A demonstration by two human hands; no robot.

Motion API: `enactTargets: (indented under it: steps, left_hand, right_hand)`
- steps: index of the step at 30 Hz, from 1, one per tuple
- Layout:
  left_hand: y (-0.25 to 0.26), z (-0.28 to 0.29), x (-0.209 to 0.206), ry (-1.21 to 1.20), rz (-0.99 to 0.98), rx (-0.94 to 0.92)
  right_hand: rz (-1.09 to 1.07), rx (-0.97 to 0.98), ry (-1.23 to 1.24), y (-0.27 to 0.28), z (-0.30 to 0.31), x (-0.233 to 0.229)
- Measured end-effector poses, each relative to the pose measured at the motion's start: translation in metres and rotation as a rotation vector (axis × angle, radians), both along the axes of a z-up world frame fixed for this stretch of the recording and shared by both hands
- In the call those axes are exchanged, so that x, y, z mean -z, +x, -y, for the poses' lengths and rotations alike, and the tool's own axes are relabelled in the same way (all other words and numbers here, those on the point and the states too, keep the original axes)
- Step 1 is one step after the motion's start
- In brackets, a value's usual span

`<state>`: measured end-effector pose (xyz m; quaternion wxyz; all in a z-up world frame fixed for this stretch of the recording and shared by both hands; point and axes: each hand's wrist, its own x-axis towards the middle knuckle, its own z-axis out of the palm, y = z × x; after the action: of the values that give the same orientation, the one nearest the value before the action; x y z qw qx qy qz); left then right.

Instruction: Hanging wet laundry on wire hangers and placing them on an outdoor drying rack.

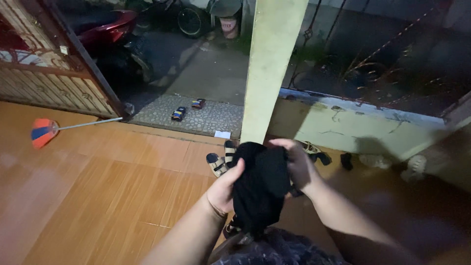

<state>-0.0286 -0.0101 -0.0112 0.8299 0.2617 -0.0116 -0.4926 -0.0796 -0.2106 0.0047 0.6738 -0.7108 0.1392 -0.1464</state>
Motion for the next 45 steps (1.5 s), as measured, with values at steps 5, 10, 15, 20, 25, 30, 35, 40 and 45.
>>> enactTargets:
  steps: [5, 10, 15, 20, 25, 30, 35, 40, 45]
  left_hand:
    - [0.008, 0.002, -0.013, 0.061, 0.164, -0.089]
    - [0.018, 0.002, -0.059, 0.578, 0.583, -0.139]
    - [0.082, -0.027, -0.025, 0.599, 0.383, -0.311]
    - [0.095, -0.038, -0.034, 0.575, 0.173, -0.338]
    - [0.058, 0.014, -0.062, 0.366, 0.14, -0.27]
    - [0.043, 0.04, -0.085, 0.294, 0.246, -0.201]
    - [0.071, 0.014, -0.068, 0.209, 0.426, -0.266]
    - [0.102, -0.009, -0.043, 0.261, 0.357, -0.442]
    - [0.037, 0.011, -0.112, 0.369, 0.348, -0.396]
  right_hand:
    - [-0.038, -0.057, -0.328, -0.029, 0.02, 0.004]
    - [-0.274, 0.348, -0.174, -0.031, 0.021, -0.054]
    - [0.252, 0.82, 0.847, -0.048, 0.144, -0.08]
    - [0.507, 1.089, 0.688, -0.064, 0.219, -0.078]
    - [-0.032, 0.638, -0.26, -0.024, 0.098, -0.071]
    - [-0.126, -0.013, -0.621, -0.008, 0.028, 0.03]
    - [-0.148, 0.181, -0.251, -0.004, 0.097, 0.045]
    - [-0.223, 0.514, -0.065, -0.028, 0.1, -0.001]
    - [-0.249, 0.475, -0.346, -0.015, 0.131, 0.048]
